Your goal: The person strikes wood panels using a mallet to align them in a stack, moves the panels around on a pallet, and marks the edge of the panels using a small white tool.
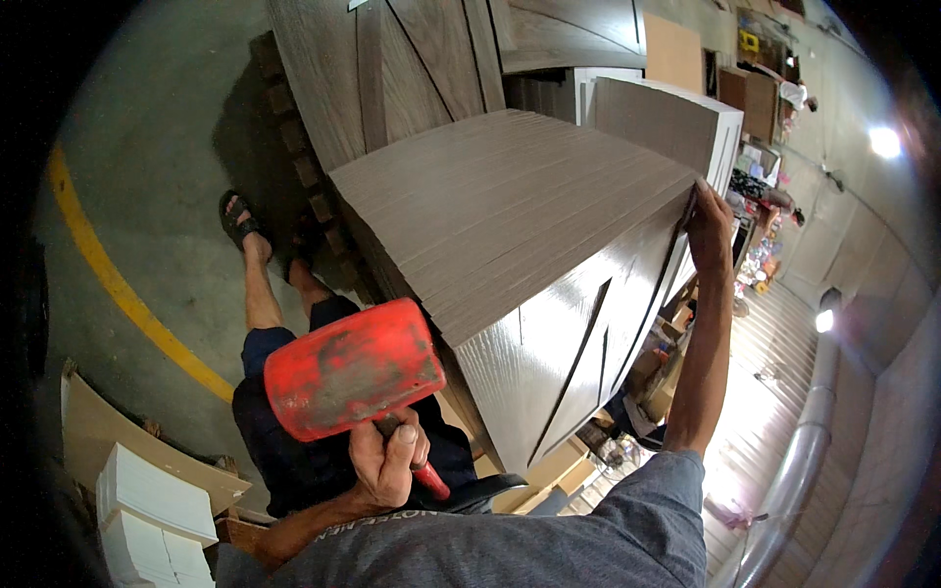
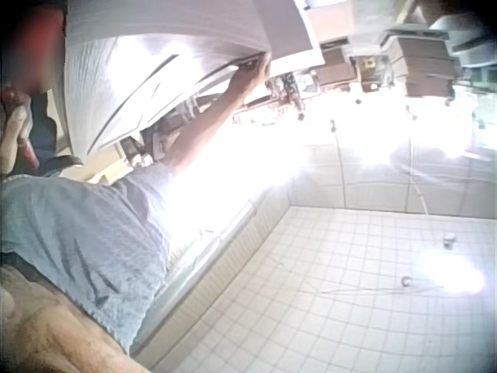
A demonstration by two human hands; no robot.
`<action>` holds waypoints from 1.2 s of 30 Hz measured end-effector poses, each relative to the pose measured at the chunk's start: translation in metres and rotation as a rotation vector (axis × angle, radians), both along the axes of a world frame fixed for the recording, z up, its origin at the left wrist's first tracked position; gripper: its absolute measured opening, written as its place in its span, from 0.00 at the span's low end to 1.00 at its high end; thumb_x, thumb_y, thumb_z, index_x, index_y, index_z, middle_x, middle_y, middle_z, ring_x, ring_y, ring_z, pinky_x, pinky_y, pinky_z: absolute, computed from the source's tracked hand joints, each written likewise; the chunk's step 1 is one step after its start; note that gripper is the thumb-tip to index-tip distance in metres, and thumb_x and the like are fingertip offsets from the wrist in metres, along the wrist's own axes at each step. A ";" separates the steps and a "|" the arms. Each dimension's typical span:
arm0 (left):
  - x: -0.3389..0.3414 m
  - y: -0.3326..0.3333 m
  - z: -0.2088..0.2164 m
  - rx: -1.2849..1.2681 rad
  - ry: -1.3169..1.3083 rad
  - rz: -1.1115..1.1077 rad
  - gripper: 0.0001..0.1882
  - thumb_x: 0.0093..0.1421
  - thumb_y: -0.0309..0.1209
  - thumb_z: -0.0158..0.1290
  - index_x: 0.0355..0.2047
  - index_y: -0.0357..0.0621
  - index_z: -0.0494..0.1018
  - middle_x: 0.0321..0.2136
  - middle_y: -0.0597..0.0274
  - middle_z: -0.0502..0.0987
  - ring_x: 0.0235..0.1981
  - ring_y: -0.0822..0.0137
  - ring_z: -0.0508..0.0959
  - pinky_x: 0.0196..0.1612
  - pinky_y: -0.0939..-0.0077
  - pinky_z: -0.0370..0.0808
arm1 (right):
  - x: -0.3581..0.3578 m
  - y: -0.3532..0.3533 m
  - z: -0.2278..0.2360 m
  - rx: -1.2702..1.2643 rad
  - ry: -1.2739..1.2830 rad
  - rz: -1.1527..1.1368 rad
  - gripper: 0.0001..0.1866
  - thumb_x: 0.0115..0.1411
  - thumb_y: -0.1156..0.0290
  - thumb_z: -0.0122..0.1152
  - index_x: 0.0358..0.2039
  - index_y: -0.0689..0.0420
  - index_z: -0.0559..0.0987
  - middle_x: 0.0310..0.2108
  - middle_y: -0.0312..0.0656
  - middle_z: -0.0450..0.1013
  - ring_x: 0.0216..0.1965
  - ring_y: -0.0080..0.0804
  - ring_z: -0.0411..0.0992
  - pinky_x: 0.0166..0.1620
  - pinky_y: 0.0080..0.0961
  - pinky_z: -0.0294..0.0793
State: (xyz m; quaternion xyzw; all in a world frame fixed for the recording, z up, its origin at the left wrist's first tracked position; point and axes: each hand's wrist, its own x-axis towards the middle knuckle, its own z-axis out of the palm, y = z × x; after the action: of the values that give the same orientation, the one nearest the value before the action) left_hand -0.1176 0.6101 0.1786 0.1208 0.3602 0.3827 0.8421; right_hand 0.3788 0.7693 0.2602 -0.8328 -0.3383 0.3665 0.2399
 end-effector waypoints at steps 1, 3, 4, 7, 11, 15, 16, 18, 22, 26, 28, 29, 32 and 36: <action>-0.001 -0.001 0.001 0.003 -0.010 0.026 0.09 0.69 0.23 0.43 0.48 0.36 0.61 0.27 0.62 0.67 0.18 0.78 0.65 0.20 0.81 0.68 | 0.007 -0.002 -0.001 -0.007 0.006 -0.009 0.22 0.69 0.52 0.53 0.46 0.60 0.79 0.37 0.32 0.74 0.37 0.21 0.69 0.39 0.21 0.64; -0.003 -0.004 0.004 0.008 -0.026 0.078 0.12 0.67 0.18 0.42 0.50 0.31 0.64 0.26 0.60 0.69 0.16 0.77 0.65 0.18 0.81 0.67 | 0.006 0.001 -0.004 -0.023 0.048 -0.021 0.22 0.68 0.52 0.53 0.46 0.60 0.79 0.37 0.32 0.74 0.37 0.22 0.69 0.39 0.21 0.64; -0.003 -0.003 0.005 0.001 -0.030 0.079 0.12 0.67 0.18 0.42 0.50 0.31 0.64 0.26 0.60 0.69 0.16 0.77 0.65 0.17 0.81 0.67 | 0.005 0.002 -0.005 -0.032 0.081 -0.022 0.23 0.68 0.51 0.54 0.46 0.60 0.78 0.37 0.32 0.74 0.37 0.22 0.69 0.39 0.22 0.64; -0.004 0.000 0.011 -0.018 -0.048 0.078 0.11 0.67 0.18 0.43 0.49 0.30 0.65 0.24 0.62 0.69 0.16 0.77 0.65 0.17 0.81 0.67 | 0.021 -0.001 -0.006 -0.017 0.142 -0.031 0.23 0.69 0.51 0.53 0.47 0.61 0.78 0.38 0.33 0.75 0.38 0.24 0.70 0.41 0.23 0.65; 0.003 -0.006 0.002 0.082 0.060 -0.007 0.11 0.69 0.26 0.43 0.50 0.37 0.59 0.29 0.61 0.67 0.19 0.78 0.64 0.21 0.79 0.68 | 0.011 0.003 -0.010 0.038 0.130 -0.050 0.23 0.69 0.52 0.52 0.48 0.62 0.77 0.42 0.35 0.76 0.42 0.25 0.71 0.46 0.25 0.67; 0.001 -0.009 -0.003 0.087 0.041 -0.021 0.11 0.69 0.25 0.43 0.50 0.38 0.59 0.28 0.62 0.67 0.18 0.79 0.64 0.21 0.81 0.67 | 0.007 0.001 -0.006 0.019 0.100 -0.037 0.24 0.70 0.52 0.52 0.47 0.62 0.78 0.41 0.35 0.76 0.41 0.24 0.71 0.46 0.24 0.67; 0.001 -0.008 -0.001 0.073 0.035 -0.012 0.11 0.69 0.25 0.43 0.50 0.37 0.59 0.28 0.62 0.66 0.18 0.79 0.64 0.20 0.81 0.67 | 0.014 -0.001 -0.006 0.017 0.094 -0.034 0.23 0.70 0.51 0.53 0.46 0.62 0.78 0.40 0.34 0.75 0.40 0.23 0.70 0.45 0.23 0.67; 0.001 -0.006 -0.001 0.063 0.025 -0.012 0.11 0.69 0.25 0.43 0.50 0.37 0.59 0.28 0.62 0.66 0.18 0.79 0.64 0.20 0.81 0.66 | 0.016 0.000 -0.006 0.013 0.086 -0.028 0.23 0.69 0.51 0.53 0.44 0.61 0.78 0.37 0.33 0.75 0.37 0.22 0.69 0.42 0.22 0.66; 0.000 -0.004 0.007 -0.050 -0.024 0.074 0.12 0.67 0.20 0.44 0.50 0.33 0.63 0.26 0.62 0.69 0.16 0.78 0.64 0.20 0.81 0.66 | -0.001 0.002 -0.015 0.055 0.025 -0.084 0.22 0.69 0.49 0.53 0.38 0.57 0.78 0.28 0.29 0.69 0.28 0.18 0.64 0.32 0.20 0.61; -0.001 -0.003 0.008 -0.022 0.018 0.026 0.10 0.66 0.20 0.45 0.47 0.32 0.67 0.22 0.63 0.70 0.15 0.78 0.65 0.20 0.81 0.65 | 0.008 -0.003 -0.015 0.051 -0.037 -0.036 0.23 0.69 0.46 0.51 0.32 0.53 0.77 0.21 0.27 0.63 0.22 0.17 0.58 0.26 0.19 0.54; -0.002 -0.004 0.008 -0.007 0.041 0.024 0.09 0.67 0.20 0.45 0.46 0.32 0.68 0.21 0.64 0.69 0.15 0.78 0.65 0.20 0.80 0.65 | 0.002 -0.002 -0.015 0.052 -0.079 -0.031 0.23 0.69 0.45 0.51 0.31 0.53 0.77 0.21 0.27 0.63 0.22 0.17 0.58 0.26 0.19 0.54; -0.001 -0.004 0.007 0.002 0.052 0.025 0.09 0.67 0.20 0.45 0.46 0.31 0.69 0.20 0.65 0.69 0.15 0.78 0.65 0.20 0.80 0.65 | -0.003 -0.001 -0.016 0.053 -0.101 -0.034 0.24 0.69 0.45 0.50 0.31 0.53 0.77 0.21 0.27 0.63 0.21 0.17 0.58 0.26 0.19 0.54; 0.002 -0.008 0.004 0.078 0.099 0.034 0.09 0.67 0.21 0.45 0.47 0.31 0.68 0.20 0.65 0.69 0.15 0.78 0.65 0.19 0.81 0.65 | -0.004 -0.002 -0.018 0.059 -0.146 -0.047 0.25 0.69 0.44 0.50 0.31 0.54 0.78 0.20 0.27 0.62 0.20 0.17 0.57 0.25 0.19 0.54; 0.003 -0.007 0.008 -0.011 0.061 0.052 0.11 0.67 0.21 0.46 0.49 0.32 0.66 0.22 0.65 0.69 0.17 0.78 0.65 0.20 0.81 0.64 | 0.007 -0.006 -0.021 0.078 -0.131 -0.039 0.27 0.68 0.42 0.50 0.33 0.56 0.79 0.19 0.26 0.62 0.19 0.16 0.57 0.22 0.20 0.52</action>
State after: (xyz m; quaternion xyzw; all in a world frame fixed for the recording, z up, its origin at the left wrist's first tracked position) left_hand -0.1143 0.6032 0.1862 0.1181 0.3908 0.3986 0.8212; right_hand 0.3855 0.7637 0.2390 -0.8515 -0.3511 0.2929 0.2568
